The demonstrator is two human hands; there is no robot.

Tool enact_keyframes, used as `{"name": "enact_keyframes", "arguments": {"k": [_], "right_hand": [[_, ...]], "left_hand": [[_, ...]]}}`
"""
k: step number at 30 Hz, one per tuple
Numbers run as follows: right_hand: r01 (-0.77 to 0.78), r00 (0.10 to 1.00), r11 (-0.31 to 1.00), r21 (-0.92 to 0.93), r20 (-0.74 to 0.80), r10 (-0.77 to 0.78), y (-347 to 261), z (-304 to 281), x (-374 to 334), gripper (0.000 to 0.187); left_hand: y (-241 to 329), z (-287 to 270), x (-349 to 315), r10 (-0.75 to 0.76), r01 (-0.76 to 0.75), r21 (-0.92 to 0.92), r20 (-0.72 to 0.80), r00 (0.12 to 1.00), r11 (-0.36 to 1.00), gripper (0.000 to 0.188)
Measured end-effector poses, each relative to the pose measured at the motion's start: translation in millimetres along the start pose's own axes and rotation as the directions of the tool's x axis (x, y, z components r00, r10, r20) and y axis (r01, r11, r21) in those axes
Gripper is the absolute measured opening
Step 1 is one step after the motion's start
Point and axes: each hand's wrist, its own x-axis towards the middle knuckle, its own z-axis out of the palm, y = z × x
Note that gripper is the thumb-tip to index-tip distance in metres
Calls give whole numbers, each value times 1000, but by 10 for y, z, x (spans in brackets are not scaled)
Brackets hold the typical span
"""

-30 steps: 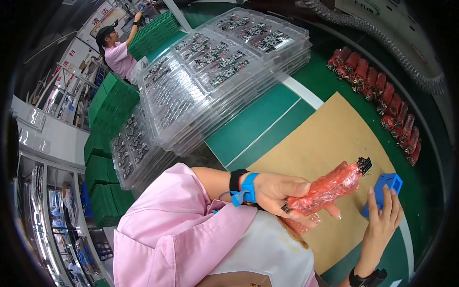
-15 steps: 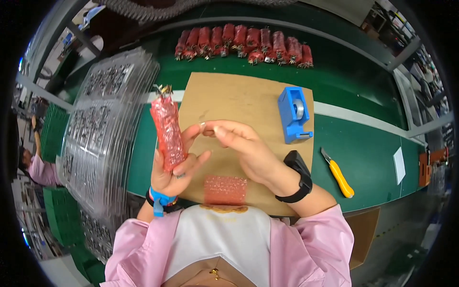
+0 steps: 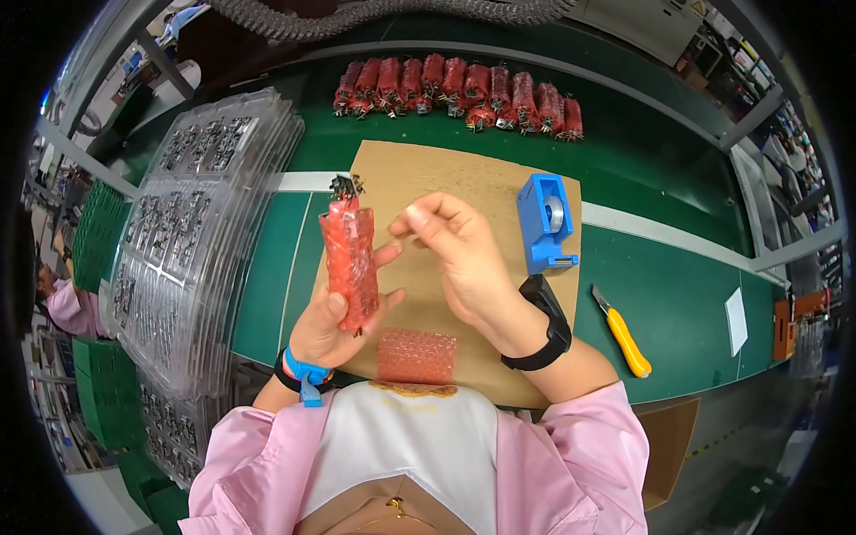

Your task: The person picks up a circuit board from a tray, places it onto a bubble wrap sheet, and rolls the sheet around the board. They then cut the bubble wrap with a utility knife and secure the wrapped board with tape from a dispenser.

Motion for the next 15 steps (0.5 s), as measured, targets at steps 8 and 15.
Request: {"name": "enact_keyframes", "arguments": {"k": [8, 15], "right_hand": [[-14, 962, 828, -561, 219, 165, -375, 353, -248, 14], [64, 923, 693, -718, 307, 232, -259, 535, -129, 14]], "left_hand": [[105, -168, -129, 12, 2, 100, -143, 990, 995, 44], [70, -211, -169, 149, -107, 378, -82, 985, 919, 48]]}}
